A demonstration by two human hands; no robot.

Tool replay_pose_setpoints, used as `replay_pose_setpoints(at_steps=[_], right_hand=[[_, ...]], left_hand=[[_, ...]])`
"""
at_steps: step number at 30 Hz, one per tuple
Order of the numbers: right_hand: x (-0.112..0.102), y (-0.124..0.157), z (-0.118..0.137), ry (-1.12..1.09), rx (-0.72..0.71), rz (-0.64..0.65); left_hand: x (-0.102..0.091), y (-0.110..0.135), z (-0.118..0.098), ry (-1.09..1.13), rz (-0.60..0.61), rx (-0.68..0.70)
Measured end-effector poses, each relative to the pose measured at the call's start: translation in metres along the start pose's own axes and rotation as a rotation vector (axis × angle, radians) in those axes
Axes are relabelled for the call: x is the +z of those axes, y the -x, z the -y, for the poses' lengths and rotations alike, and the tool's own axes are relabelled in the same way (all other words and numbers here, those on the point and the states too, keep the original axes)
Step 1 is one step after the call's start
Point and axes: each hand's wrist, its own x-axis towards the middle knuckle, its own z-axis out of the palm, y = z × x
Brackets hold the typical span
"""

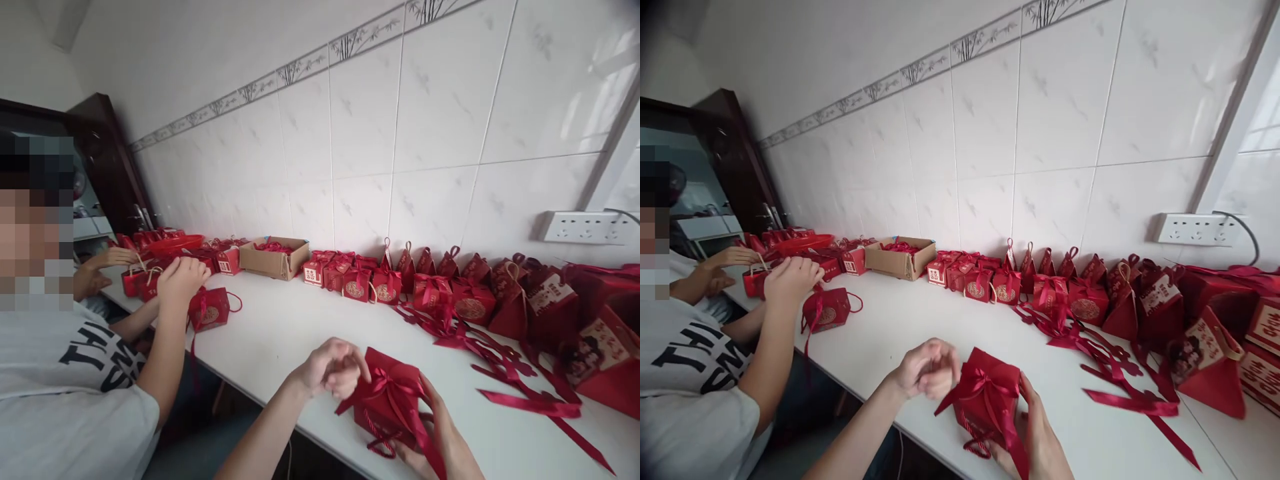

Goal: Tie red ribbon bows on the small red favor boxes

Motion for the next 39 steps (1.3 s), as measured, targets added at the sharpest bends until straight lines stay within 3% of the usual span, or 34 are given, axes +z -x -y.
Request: replay_pose_setpoints(at_steps=[2,4,8,14,23,32,39], right_hand=[[-0.005,-0.001,0.003,0.0,-0.037,0.044],[-0.011,-0.001,0.006,0.004,-0.094,0.045],[-0.021,0.001,0.013,0.001,-0.174,-0.001],[-0.043,0.015,0.033,-0.011,-0.259,-0.068],[-0.06,0.028,0.059,0.015,-0.37,-0.131],[-0.062,0.035,0.071,0.041,-0.393,-0.148],[-0.061,0.038,0.071,0.081,-0.501,-0.256]], left_hand=[[0.026,0.005,0.016,0.02,0.177,-0.043],[0.037,0.01,0.026,0.065,0.288,-0.044],[0.038,0.027,0.029,0.136,0.35,0.015],[0.041,0.062,0.006,0.043,0.393,0.157],[0.044,0.082,-0.023,-0.134,0.266,0.396],[0.043,0.109,-0.041,-0.298,0.071,0.927],[0.055,0.132,-0.042,-0.344,0.092,1.303]])
